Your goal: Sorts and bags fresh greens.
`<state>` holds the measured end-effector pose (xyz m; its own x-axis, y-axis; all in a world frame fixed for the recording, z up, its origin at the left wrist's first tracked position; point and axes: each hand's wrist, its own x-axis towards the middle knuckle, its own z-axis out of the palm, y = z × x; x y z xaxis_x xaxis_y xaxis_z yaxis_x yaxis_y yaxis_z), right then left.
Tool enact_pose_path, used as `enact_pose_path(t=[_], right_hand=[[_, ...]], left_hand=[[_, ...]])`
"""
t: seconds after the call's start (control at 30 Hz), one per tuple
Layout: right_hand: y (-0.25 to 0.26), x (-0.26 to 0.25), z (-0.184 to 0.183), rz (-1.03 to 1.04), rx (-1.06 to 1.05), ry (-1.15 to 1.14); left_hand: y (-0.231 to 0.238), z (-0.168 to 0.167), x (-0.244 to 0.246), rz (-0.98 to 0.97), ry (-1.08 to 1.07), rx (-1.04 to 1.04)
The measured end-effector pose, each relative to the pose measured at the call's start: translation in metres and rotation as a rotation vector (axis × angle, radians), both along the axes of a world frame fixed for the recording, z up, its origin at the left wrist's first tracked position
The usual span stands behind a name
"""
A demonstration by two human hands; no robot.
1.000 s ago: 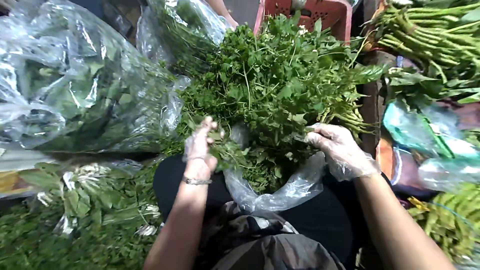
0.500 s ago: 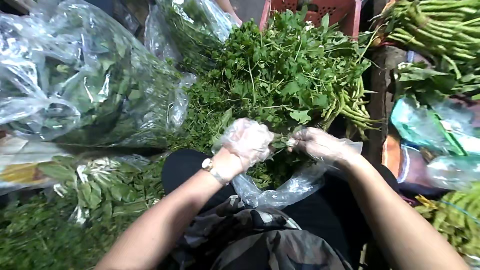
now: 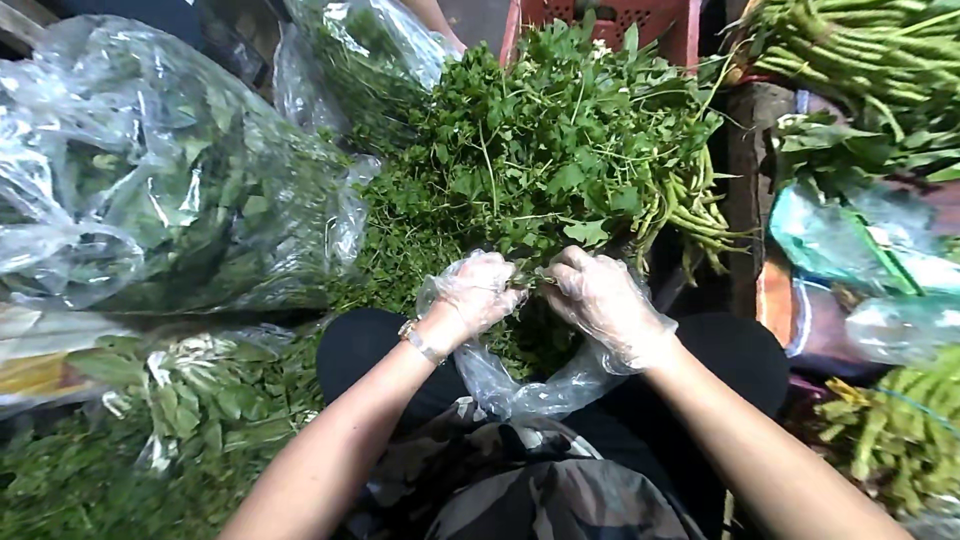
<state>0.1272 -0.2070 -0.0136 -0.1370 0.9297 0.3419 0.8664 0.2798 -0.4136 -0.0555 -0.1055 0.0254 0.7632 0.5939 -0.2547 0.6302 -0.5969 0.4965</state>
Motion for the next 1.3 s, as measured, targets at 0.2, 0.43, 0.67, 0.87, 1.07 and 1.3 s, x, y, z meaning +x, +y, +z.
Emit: enact_pose_path(t=[0.2,0.43,0.67,0.87,1.07,1.3], right_hand=[[0.000,-0.005,-0.009,-0.034,0.041,0.212],[-0.003,-0.030,0.000,-0.425,-0.230,0.722],[-0.013,0.013,0.008,-0.370,-0.377,0.681],[0.001,0.009,0.030,-0.058,-0.415,0.268],[0.037,-0.025,0.093,-0.016,-0.064,0.492],[0.031,-0.033,0.070,-0.125,-0.141,0.806]], left_hand=[[-0.004,-0.004,-0.004,0.168,-0.201,-0.145],[-0.037,-0.025,0.010,0.351,-0.320,-0.221],[-0.012,-0.007,-0.027,0.630,-0.543,-0.350],[0.042,0.034,-0.053,0.674,-0.942,-0.640],[0.030,0.026,-0.038,0.557,-0.969,-0.688],[0.019,0.016,-0.028,0.480,-1.181,-0.853]])
